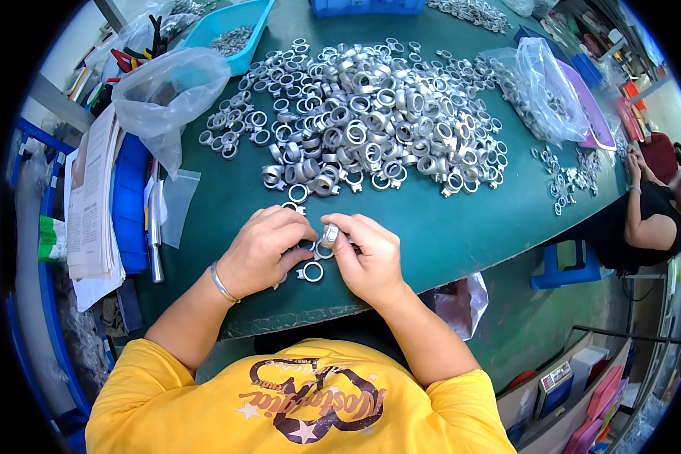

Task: The person picks up small metal rings from a pile, turns them over by hand to check their condition, and places them into a separate pile or container.

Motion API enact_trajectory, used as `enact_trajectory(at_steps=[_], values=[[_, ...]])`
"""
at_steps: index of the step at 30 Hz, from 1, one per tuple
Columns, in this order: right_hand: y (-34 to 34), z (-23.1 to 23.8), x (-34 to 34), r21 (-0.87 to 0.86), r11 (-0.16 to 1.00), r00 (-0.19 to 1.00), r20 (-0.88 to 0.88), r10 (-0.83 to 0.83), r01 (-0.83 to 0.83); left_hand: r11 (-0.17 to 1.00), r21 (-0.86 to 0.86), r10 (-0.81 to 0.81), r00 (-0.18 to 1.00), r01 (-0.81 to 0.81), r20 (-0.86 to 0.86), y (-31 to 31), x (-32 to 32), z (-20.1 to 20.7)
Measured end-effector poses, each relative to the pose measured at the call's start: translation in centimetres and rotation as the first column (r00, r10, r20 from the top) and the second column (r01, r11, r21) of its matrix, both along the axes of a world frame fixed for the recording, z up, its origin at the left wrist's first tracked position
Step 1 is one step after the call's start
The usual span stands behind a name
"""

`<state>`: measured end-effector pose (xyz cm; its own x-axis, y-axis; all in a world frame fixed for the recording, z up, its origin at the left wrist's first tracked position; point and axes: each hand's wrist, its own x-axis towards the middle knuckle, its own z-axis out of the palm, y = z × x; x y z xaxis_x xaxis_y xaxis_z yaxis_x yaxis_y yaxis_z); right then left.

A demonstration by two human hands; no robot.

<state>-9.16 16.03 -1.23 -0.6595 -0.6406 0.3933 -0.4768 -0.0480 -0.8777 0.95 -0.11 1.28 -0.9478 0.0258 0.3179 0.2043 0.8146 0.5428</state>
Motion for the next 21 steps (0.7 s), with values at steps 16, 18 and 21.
enact_trajectory(at_steps=[16, 18, 21], values=[[1.0, 0.1, -0.9, -0.232, 0.953, 0.734, 0.611, 0.297, -0.193, 0.954, 0.283, 0.132, 0.987, -0.101, -0.093, 0.7, -0.2, -0.2], [1.0, -0.1, -1.1, -0.278, 0.939, 0.689, 0.641, 0.339, -0.204, 0.941, 0.322, 0.131, 0.989, -0.102, -0.069, 0.7, -0.2, 0.1], [1.0, 0.6, -1.3, -0.350, 0.927, 0.511, 0.777, 0.367, -0.134, 0.820, 0.556, 0.151, 0.988, -0.138, 0.022, 0.8, -0.2, -0.2]])
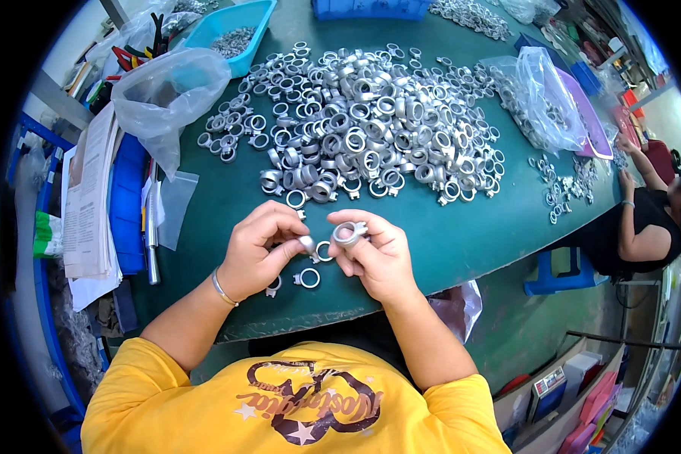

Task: The person picks up small metal rings from a pile, turns them over by hand to check their condition, and places them into a separate pile or container.

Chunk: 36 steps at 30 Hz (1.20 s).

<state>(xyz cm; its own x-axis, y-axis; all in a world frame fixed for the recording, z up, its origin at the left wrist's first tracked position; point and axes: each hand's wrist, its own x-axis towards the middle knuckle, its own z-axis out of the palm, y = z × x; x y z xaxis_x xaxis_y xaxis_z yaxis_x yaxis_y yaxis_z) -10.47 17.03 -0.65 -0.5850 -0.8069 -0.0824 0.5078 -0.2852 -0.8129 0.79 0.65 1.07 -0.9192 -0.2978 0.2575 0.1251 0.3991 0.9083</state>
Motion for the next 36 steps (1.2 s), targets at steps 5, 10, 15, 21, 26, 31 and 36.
enact_trajectory(at_steps=[5, 10, 15, 21, 26, 31, 36], values=[[0.2, -0.1, -0.4, -0.147, 0.989, 0.993, 0.110, 0.038, -0.021, 0.809, 0.587, -0.075, 0.996, 0.029, 0.054, -0.1, 0.0, -1.1], [0.1, -0.3, 0.0, -0.068, 0.996, 0.970, -0.240, 0.035, -0.052, 0.779, 0.627, -0.099, 0.989, 0.008, 0.110, -0.6, -0.1, -0.3], [-1.8, 0.5, 2.2, 0.086, 0.983, 0.664, -0.747, -0.045, 0.164, 0.895, 0.446, -0.066, 0.993, 0.014, 0.102, -0.4, 0.3, -0.9], [-1.7, -0.5, 1.6, -0.086, 0.945, 0.477, -0.847, -0.236, 0.314, 0.990, 0.116, -0.083, 0.997, 0.082, 0.000, 0.1, 0.2, -0.5], [-1.2, -0.3, 1.3, -0.105, 0.930, 0.506, -0.815, -0.284, 0.353, 0.928, -0.366, -0.079, 0.997, 0.075, 0.005, 0.1, -0.1, -0.2], [-1.0, -0.3, 1.3, -0.090, 0.933, 0.509, -0.818, -0.269, 0.348, 0.819, -0.541, -0.131, 0.980, 0.193, 0.152, -0.1, 0.0, -0.4], [-0.9, -0.2, 1.3, -0.019, 0.955, 0.692, -0.684, -0.229, 0.298, 0.862, -0.486, -0.111, 0.989, 0.145, 0.097, -0.2, 0.0, -1.1]])
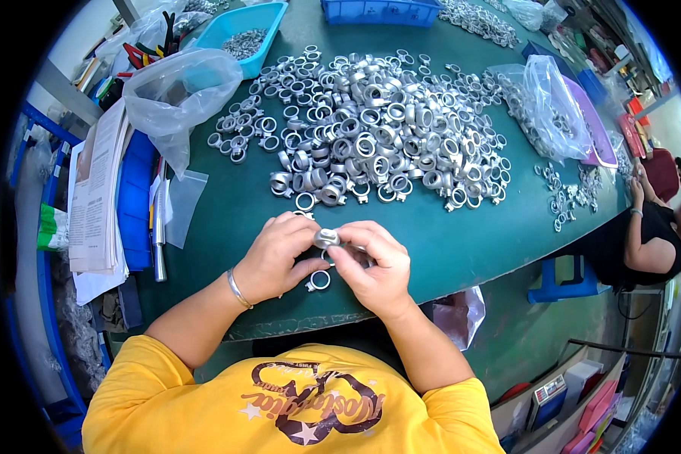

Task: The person picks up small metal rings from a pile, turns them over by hand to check their condition, and places them into a separate pile or container.

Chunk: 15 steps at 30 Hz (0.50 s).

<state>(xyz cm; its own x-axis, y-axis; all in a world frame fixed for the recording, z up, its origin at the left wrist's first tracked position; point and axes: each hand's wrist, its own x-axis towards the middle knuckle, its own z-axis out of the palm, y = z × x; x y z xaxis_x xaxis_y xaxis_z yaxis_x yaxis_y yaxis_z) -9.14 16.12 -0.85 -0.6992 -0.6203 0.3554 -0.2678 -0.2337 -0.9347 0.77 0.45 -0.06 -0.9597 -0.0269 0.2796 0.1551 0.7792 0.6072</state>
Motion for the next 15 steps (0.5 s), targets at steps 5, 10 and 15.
enact_trajectory(at_steps=[5, 10, 15], values=[[0.9, 0.6, -1.4, -0.169, 0.961, 0.598, 0.755, 0.268, -0.218, 1.000, 0.008, 0.019, 1.000, -0.019, -0.025, 0.4, 0.0, 0.1], [1.3, -0.1, -2.1, -0.286, 0.927, 0.536, 0.757, 0.373, -0.242, 0.997, -0.071, 0.005, 1.000, -0.005, 0.003, 0.5, 0.0, 0.9], [0.8, 0.5, -1.9, -0.519, 0.834, 0.484, 0.689, 0.539, -0.188, 0.994, 0.025, 0.109, 0.991, -0.107, -0.081, 0.3, 0.0, 0.5]])
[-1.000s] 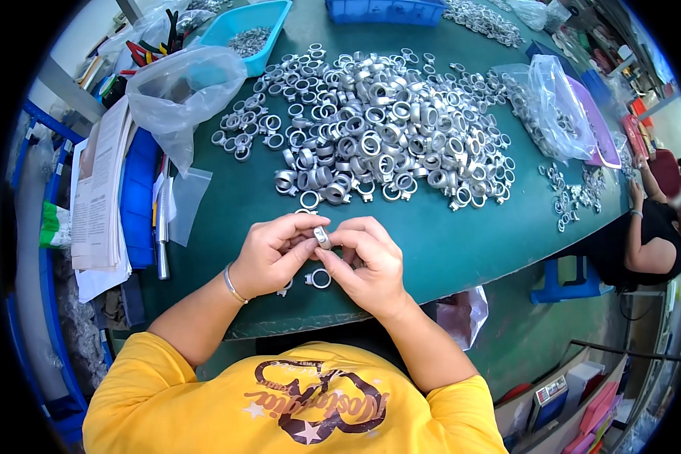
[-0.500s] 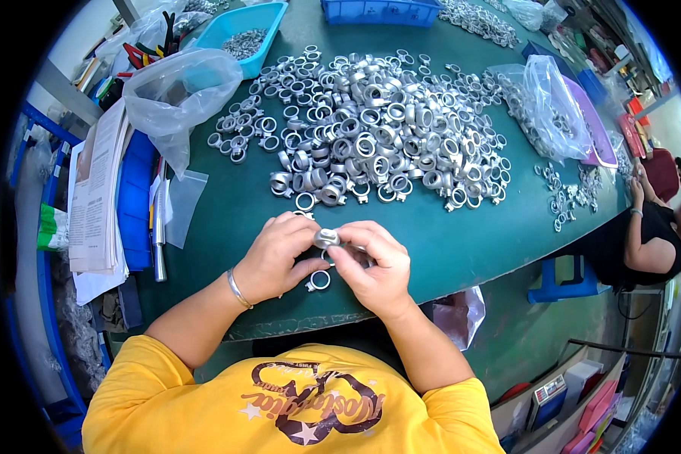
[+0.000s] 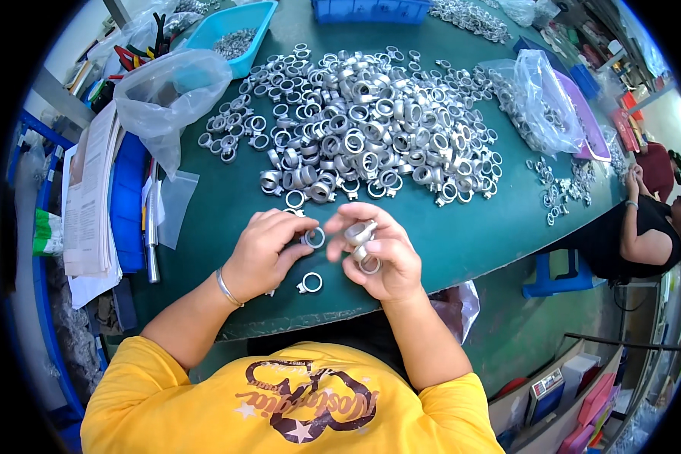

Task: The person picks up small metal rings from a pile, turns them over by hand to check their condition, and places them into a separate pile or container.

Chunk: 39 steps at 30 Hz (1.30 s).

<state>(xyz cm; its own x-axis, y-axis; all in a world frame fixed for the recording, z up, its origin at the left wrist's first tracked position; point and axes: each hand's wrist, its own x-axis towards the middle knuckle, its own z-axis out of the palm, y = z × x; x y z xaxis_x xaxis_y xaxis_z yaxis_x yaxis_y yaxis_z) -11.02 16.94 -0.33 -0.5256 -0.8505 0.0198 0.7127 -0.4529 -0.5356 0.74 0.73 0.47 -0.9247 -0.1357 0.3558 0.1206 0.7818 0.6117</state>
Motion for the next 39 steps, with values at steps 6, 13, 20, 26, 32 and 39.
enact_trajectory(at_steps=[6, 13, 20, 26, 32, 39], values=[[-0.6, -0.5, 1.5, 0.393, 0.835, 0.747, -0.664, -0.031, 0.385, 0.970, 0.233, -0.037, 0.992, 0.066, -0.124, 0.0, 0.0, 0.1], [-0.6, -0.8, 1.4, 0.092, 0.800, 0.360, -0.919, -0.161, 0.593, 0.978, 0.197, -0.042, 0.985, 0.075, -0.165, -0.5, 0.0, 1.0], [-0.4, -0.9, 1.5, 0.169, 0.816, 0.531, -0.826, -0.189, 0.553, 0.937, -0.127, -0.309, 0.941, 0.326, 0.137, -0.9, 0.5, 0.6], [0.2, -0.5, 1.1, 0.335, 0.902, 0.891, -0.442, -0.105, 0.273, 0.957, -0.089, -0.267, 0.958, 0.276, 0.102, -0.6, 0.5, 0.3], [0.1, -0.4, 0.5, 0.313, 0.940, 0.975, -0.212, -0.068, 0.133, 0.977, 0.117, -0.179, 0.984, 0.178, 0.004, -0.5, 0.1, 0.8], [0.1, -0.5, 0.3, 0.319, 0.939, 0.983, -0.170, -0.074, 0.125, 0.951, 0.294, -0.067, 0.991, 0.098, -0.112, -0.1, -0.2, 0.4]])
